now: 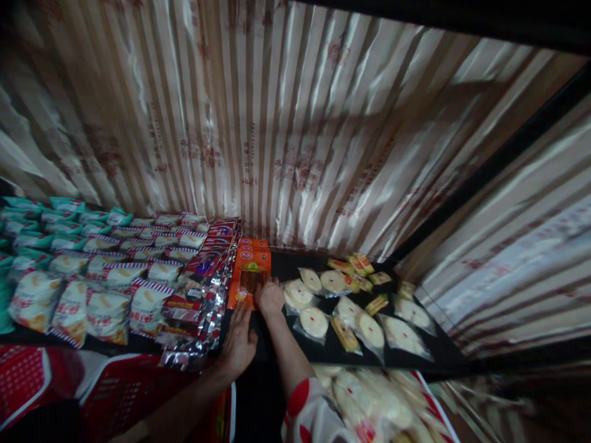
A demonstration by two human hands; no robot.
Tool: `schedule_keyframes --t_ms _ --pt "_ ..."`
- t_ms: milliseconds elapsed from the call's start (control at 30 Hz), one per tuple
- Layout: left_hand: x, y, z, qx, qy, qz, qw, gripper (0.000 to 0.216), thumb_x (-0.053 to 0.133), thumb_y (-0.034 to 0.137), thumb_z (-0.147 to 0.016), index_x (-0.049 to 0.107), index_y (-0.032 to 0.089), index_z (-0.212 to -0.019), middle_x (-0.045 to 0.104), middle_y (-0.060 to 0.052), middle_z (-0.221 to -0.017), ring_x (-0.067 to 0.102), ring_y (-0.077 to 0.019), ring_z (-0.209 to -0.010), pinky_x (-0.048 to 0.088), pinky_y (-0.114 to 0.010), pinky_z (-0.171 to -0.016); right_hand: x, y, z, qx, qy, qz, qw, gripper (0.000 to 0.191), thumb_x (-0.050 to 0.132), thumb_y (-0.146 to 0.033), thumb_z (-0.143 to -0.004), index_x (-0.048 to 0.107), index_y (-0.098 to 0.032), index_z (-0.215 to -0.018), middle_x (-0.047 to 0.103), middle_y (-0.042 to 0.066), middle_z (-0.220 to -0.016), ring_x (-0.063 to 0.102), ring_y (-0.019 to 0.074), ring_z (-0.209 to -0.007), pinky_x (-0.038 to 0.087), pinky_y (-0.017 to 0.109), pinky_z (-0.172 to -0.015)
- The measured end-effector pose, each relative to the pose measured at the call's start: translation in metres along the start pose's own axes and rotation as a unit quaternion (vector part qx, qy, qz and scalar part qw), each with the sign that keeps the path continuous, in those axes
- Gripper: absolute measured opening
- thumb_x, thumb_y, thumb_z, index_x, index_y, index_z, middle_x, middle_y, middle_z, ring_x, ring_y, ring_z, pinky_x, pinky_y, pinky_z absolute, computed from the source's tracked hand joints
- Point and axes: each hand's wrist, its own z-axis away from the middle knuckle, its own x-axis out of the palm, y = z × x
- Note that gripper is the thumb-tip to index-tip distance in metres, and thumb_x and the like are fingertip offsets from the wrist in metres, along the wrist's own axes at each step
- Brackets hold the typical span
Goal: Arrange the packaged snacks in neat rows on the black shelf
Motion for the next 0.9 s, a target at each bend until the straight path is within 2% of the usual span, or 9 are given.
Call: schedule_keyframes --t_ms 67,167,367,567,733,900 --pt "0.001 -0.001 -0.001 -0.006 -0.004 -0.007 1.000 0.063 0.041 0.003 -0.069 0.044 0.004 -0.132 0.034 -0.014 -0.146 0.022 -0.0247 -0.138 0.020 -0.040 -0.116 0.001 -0.001 0.001 -0.008 0.012 0.018 1.000 0.040 0.043 -0.031 -0.086 0.056 -0.014 -0.120 0.061 0.016 -0.113 0.054 0.0288 -0.108 0.038 0.036 -0.091" --pt "0.000 -0.001 -0.003 -0.006 -0.012 -0.031 0.999 0.062 0.040 0.003 -0.070 0.043 0.003 -0.132 0.034 -0.016 -0.145 0.022 -0.0253 -0.138 0.021 -0.040 -0.115 0.002 -0.002 0.002 -0.020 0.025 0.027 0.999 0.042 0.046 -0.035 -0.084 0.058 -0.014 -0.118 0.054 0.015 -0.126 0.048 0.0306 -0.114 0.036 0.037 -0.094" --pt "0.000 -0.002 -0.007 -0.013 -0.015 -0.057 0.998 0.062 0.040 0.003 -0.071 0.042 0.001 -0.133 0.035 -0.017 -0.144 0.024 -0.0262 -0.137 0.023 -0.040 -0.115 0.011 -0.003 0.000 -0.074 0.049 0.020 0.996 0.055 0.046 -0.036 -0.084 0.044 -0.012 -0.133 0.041 0.014 -0.141 0.031 0.0299 -0.129 0.033 0.038 -0.098" --pt "0.013 -0.014 -0.004 0.024 -0.007 -0.066 0.998 0.063 0.040 0.002 -0.068 0.044 0.001 -0.131 0.036 -0.017 -0.144 0.023 -0.0266 -0.137 0.023 -0.042 -0.115 0.015 -0.014 -0.018 -0.141 0.006 -0.011 0.990 0.050 0.040 -0.031 -0.089 0.041 -0.016 -0.136 0.034 0.008 -0.146 0.017 0.0243 -0.138 0.026 0.037 -0.104" --pt "0.020 -0.021 0.002 0.052 0.020 -0.039 0.998 0.061 0.038 0.003 -0.070 0.046 0.005 -0.130 0.033 -0.014 -0.146 0.020 -0.0262 -0.138 0.024 -0.046 -0.114 0.013 -0.030 -0.040 -0.169 -0.036 0.005 0.985 0.050 0.034 -0.038 -0.092 0.034 -0.026 -0.140 0.026 0.002 -0.150 0.000 0.0275 -0.140 0.018 0.047 -0.107" --pt "0.016 -0.013 0.007 0.026 -0.017 -0.029 0.999 0.059 0.039 0.006 -0.072 0.044 0.002 -0.131 0.025 -0.015 -0.149 0.014 -0.0281 -0.140 0.020 -0.046 -0.115 0.019 -0.036 -0.052 -0.171 -0.053 0.021 0.984 0.051 0.033 -0.048 -0.091 0.034 -0.032 -0.139 0.023 -0.001 -0.152 -0.006 0.0317 -0.140 0.009 0.053 -0.107"
